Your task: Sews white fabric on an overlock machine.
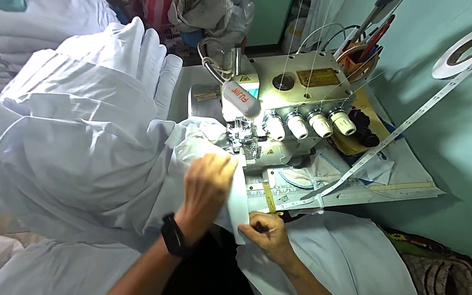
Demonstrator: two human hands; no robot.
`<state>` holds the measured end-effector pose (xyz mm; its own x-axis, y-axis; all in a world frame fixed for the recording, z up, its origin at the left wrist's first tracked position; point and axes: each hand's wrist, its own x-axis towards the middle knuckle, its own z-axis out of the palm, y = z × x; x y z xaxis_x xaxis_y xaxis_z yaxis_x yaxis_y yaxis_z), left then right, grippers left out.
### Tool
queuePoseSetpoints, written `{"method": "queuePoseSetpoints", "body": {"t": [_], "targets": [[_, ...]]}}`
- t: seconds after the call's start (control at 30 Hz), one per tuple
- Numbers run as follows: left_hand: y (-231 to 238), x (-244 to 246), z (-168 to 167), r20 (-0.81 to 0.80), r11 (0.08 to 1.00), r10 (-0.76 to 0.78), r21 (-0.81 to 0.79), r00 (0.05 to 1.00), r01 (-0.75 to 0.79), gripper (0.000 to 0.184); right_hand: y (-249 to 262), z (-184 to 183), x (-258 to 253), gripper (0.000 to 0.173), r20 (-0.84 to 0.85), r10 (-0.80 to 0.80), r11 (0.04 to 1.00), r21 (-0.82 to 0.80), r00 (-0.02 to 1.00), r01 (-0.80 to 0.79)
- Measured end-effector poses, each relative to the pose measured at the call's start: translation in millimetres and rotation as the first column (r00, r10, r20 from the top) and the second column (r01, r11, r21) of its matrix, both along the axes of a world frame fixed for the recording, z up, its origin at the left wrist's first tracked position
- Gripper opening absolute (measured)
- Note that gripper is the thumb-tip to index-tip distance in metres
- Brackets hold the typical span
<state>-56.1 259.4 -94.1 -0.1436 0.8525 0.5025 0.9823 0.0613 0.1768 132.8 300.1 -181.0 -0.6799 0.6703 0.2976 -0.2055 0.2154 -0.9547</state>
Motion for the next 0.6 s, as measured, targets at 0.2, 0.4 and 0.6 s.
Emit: {"method": "queuePoseSetpoints", "body": {"t": [0.2,0.4,0.6], "targets": [[1.6,3.0,-13.4,0.094,0.999,0.043,-0.017,0.995,-0.041,0.033,-3.2,28.8,-13.5,0.016,0.041,-0.066,0.987,-0.144,0.997,0.072],[20.2,-47.9,5.5,0.264,0.973,-0.092,-0.179,0.960,0.143,0.033,4.5,37.3,-42.4,0.018,0.039,-0.145,0.971,-0.185,0.989,0.149],[-2.7,-35.6,3.6,0.314,0.990,-0.137,0.084,0.939,0.116,0.048,11.2,63.6,-48.7,0.018,-0.048,-0.175,0.928,-0.340,0.983,0.149]]}}
